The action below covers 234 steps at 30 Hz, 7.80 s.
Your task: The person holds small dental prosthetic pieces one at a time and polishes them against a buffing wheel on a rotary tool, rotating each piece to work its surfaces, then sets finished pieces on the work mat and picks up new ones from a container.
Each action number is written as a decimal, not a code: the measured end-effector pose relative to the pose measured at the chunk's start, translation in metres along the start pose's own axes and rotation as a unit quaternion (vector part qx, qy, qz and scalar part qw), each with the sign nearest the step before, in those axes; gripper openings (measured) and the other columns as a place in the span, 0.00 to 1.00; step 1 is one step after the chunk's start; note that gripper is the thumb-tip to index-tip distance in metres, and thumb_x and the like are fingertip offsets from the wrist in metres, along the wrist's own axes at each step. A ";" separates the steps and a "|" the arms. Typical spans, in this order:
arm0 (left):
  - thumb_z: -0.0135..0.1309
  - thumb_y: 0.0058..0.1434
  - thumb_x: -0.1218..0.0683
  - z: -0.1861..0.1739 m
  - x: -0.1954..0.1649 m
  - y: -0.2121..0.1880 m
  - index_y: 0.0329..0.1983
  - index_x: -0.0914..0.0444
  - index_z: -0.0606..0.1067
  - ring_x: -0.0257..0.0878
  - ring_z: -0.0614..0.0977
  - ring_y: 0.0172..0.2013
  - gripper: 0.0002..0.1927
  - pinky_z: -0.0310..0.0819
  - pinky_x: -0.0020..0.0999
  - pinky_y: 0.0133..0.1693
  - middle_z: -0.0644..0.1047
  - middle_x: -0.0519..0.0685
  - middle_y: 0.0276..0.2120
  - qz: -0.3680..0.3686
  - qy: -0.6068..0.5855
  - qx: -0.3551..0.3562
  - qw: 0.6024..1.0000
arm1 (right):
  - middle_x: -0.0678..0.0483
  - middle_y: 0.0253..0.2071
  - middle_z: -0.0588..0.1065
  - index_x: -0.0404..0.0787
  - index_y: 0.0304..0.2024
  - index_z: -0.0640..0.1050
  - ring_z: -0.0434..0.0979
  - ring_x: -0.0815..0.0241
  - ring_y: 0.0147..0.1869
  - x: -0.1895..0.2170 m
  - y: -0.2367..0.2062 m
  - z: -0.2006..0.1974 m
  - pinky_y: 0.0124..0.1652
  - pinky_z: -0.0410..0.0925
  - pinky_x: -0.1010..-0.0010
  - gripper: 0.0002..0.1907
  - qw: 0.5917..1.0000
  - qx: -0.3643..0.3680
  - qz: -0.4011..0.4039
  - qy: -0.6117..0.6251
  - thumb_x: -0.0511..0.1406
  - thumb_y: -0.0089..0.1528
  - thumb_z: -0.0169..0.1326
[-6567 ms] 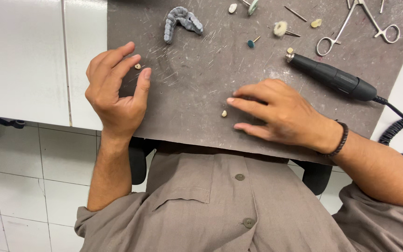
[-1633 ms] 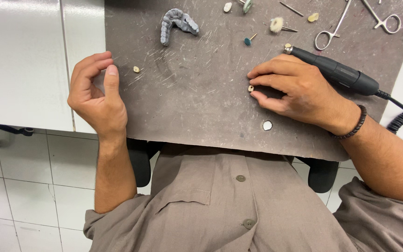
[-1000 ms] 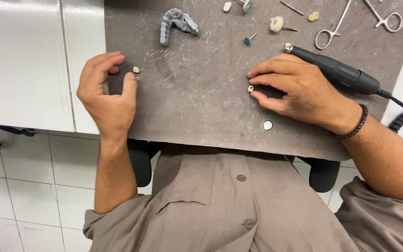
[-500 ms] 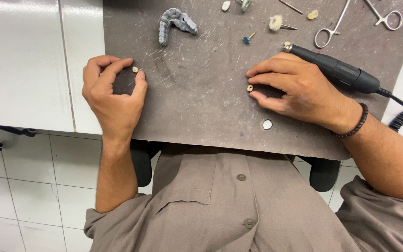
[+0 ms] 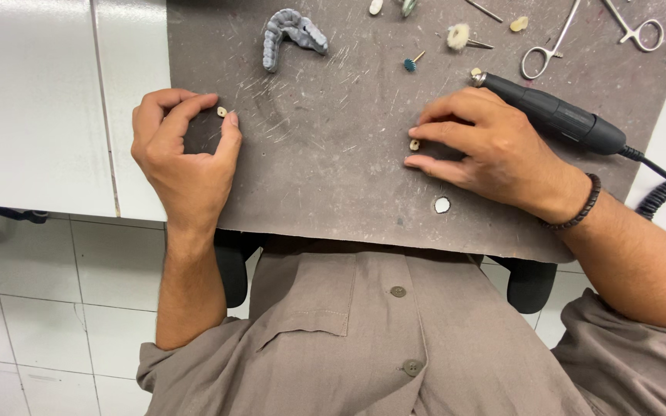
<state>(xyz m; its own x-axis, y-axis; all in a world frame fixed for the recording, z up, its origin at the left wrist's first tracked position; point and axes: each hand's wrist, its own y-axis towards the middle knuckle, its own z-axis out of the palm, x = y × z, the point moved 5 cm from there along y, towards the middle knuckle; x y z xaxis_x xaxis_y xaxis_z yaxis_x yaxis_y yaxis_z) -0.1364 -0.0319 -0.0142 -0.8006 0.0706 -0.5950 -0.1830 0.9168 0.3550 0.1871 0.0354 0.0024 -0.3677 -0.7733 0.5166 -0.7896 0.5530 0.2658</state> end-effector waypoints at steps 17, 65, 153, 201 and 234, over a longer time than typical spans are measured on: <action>0.70 0.63 0.60 -0.001 0.001 -0.001 0.45 0.63 0.82 0.42 0.75 0.50 0.10 0.73 0.36 0.49 0.76 0.47 0.47 0.005 -0.022 -0.006 1.000 | 0.54 0.42 0.80 0.40 0.45 0.81 0.79 0.56 0.48 0.010 0.054 0.014 0.47 0.74 0.67 0.13 0.991 0.049 -0.072 0.100 0.29 0.58 0.67; 0.68 0.66 0.60 0.001 0.002 0.001 0.46 0.63 0.82 0.43 0.75 0.50 0.07 0.72 0.40 0.51 0.77 0.48 0.47 0.011 -0.018 -0.003 1.000 | 0.54 0.40 0.78 0.40 0.43 0.84 0.77 0.59 0.42 -0.007 -0.016 -0.005 0.39 0.71 0.71 0.14 0.997 -0.025 0.070 -0.023 0.35 0.57 0.73; 0.61 0.56 0.22 0.060 -0.120 -0.042 0.50 0.52 0.84 0.57 0.48 0.74 0.36 0.27 0.68 0.71 0.53 0.57 0.76 0.360 0.028 0.226 0.905 | 0.51 0.45 0.76 0.40 0.46 0.83 0.76 0.52 0.47 0.012 -0.031 0.015 0.46 0.71 0.63 0.11 0.980 -0.176 0.073 -0.059 0.29 0.61 0.66; 0.58 0.50 0.13 0.092 -0.140 0.025 0.58 0.50 0.82 0.65 0.40 0.74 0.47 0.16 0.81 0.64 0.48 0.60 0.76 0.393 0.046 0.258 0.881 | 0.51 0.45 0.75 0.37 0.45 0.83 0.75 0.54 0.46 0.015 -0.030 0.013 0.44 0.71 0.65 0.10 0.981 -0.166 0.073 -0.062 0.29 0.61 0.66; 0.76 0.58 0.42 -0.013 -0.031 0.017 0.57 0.54 0.83 0.52 0.59 0.75 0.26 0.27 0.69 0.74 0.65 0.53 0.74 0.215 0.041 0.053 0.974 | 0.51 0.44 0.74 0.37 0.43 0.82 0.76 0.55 0.47 0.012 -0.033 0.014 0.45 0.72 0.68 0.07 0.980 -0.167 0.083 -0.071 0.29 0.63 0.65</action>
<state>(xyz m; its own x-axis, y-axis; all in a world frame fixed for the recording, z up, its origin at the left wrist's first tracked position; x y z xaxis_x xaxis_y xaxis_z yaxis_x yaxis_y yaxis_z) -0.1217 -0.0231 0.0198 -0.8339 0.4289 -0.3472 0.2353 0.8455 0.4793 0.2018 0.0037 -0.0122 -0.5613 -0.6863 0.4626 -0.5170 0.7272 0.4515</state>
